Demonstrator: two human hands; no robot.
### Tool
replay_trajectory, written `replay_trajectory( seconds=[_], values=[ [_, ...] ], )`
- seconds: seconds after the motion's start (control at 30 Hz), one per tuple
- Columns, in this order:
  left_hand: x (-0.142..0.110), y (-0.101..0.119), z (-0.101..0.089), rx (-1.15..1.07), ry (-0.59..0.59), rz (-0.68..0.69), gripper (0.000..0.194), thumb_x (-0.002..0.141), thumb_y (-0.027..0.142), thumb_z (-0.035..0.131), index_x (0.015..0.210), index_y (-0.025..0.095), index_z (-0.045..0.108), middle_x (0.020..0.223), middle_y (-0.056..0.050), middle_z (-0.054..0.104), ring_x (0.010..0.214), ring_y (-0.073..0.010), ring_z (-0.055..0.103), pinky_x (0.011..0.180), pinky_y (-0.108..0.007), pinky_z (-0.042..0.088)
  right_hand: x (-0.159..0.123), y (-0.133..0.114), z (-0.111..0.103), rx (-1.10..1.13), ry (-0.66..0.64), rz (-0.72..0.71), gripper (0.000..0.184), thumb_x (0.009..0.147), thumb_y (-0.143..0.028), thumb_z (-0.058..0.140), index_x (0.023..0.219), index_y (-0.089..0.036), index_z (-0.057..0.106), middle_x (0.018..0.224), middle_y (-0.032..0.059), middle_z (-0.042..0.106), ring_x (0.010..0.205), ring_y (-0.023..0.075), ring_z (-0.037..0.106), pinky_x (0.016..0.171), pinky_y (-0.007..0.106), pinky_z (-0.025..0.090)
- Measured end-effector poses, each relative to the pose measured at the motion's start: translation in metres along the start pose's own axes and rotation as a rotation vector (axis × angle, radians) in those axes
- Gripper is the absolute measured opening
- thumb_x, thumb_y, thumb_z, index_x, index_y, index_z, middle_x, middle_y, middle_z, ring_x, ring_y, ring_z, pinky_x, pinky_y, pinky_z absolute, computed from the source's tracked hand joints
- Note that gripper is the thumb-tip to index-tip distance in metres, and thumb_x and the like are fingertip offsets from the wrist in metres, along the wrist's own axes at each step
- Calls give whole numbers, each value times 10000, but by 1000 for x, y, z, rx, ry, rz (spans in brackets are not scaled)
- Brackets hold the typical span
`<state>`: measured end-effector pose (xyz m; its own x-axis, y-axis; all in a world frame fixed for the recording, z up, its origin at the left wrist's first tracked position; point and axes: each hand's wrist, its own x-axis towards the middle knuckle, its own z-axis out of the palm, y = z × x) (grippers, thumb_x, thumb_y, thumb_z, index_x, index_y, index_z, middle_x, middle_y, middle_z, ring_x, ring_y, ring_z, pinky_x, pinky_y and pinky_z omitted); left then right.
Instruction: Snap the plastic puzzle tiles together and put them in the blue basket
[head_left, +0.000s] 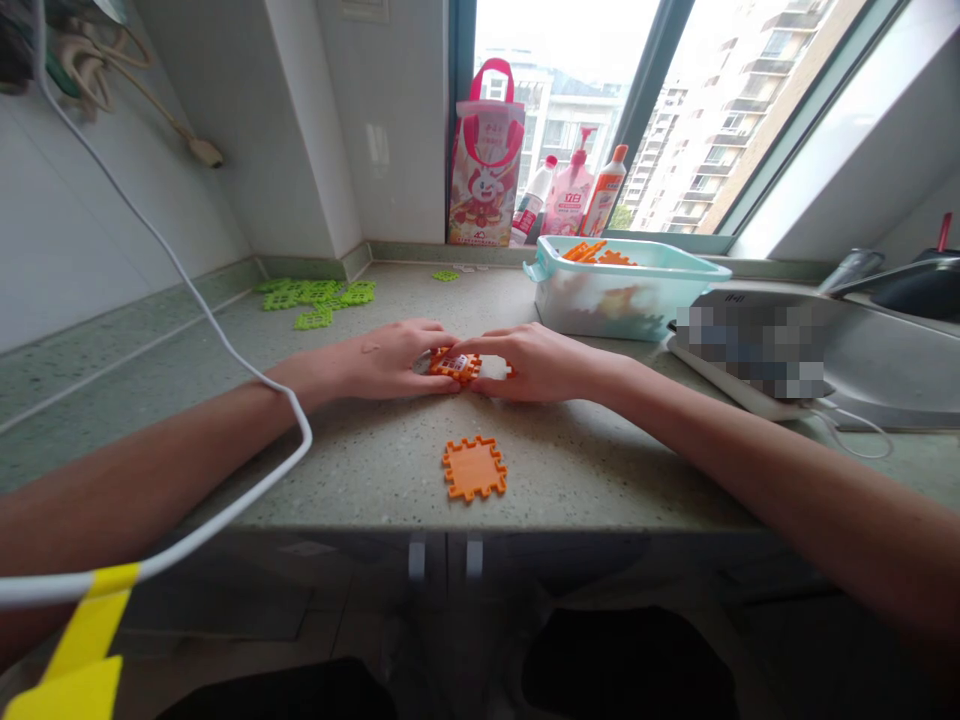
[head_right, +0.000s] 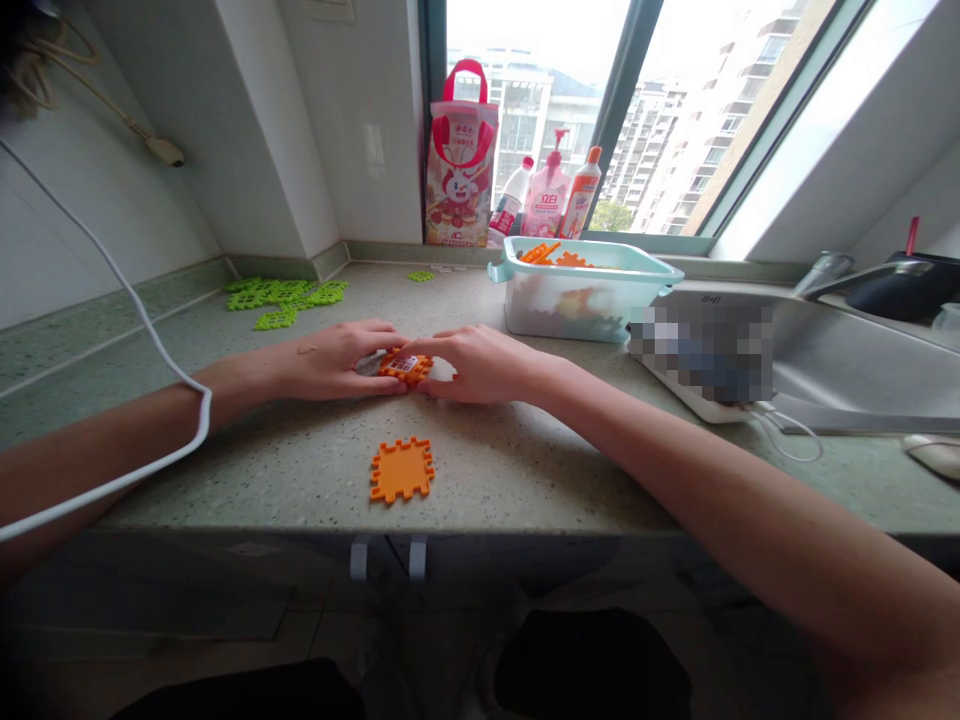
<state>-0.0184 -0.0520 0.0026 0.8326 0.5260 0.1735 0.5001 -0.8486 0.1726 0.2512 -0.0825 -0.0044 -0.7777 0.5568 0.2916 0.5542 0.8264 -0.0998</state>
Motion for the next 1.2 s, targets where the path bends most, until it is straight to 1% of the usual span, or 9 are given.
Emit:
replay_trajectory(
  seconds=[0.37,0.63,0.77,0.87,1.0,1.2],
  values=[
    [0,2,0,-8,-7,20,502,1035,660,595,1221,222,754,1198,-110,725,1060,-272,700,921,-358,518,0,0,0,5,0,10,470,988,-299,706,1457,-273,720,1184,84,810,872,206,730,830,319,496],
    [-1,2,0,-5,-9,39,488,1042,647,586,1223,226,752,1184,-110,721,1049,-272,696,909,-363,520,0,-2,-2,-11,-19,4,467,1014,-308,682,1478,-263,696,1203,88,811,899,210,741,838,322,503],
    [-1,6,-1,3,-25,35,484,1059,645,555,1230,232,741,1176,-101,716,1034,-264,693,916,-350,520,-1,-6,-4,0,-29,1,470,1018,-291,673,1487,-272,684,1215,88,812,940,224,754,850,330,514],
    [-2,8,-1,20,-29,32,460,1065,623,558,1205,222,736,1132,-95,716,995,-256,686,901,-346,508,-2,-11,-5,-14,-50,20,482,1023,-277,662,1505,-280,667,1213,85,814,936,227,757,833,327,511],
    [-3,10,-2,25,-25,35,429,1064,593,570,1187,215,731,1135,-94,718,987,-255,683,900,-346,495,-3,-14,-6,-37,-73,39,494,1032,-281,648,1526,-269,649,1221,94,810,922,232,755,817,330,504],
    [-3,8,-1,29,-37,45,430,1072,592,561,1202,212,715,1134,-95,713,997,-258,677,910,-350,486,-3,-10,-5,-12,-46,24,493,1019,-279,666,1511,-274,660,1197,86,810,902,221,745,822,330,507]
  ],
)
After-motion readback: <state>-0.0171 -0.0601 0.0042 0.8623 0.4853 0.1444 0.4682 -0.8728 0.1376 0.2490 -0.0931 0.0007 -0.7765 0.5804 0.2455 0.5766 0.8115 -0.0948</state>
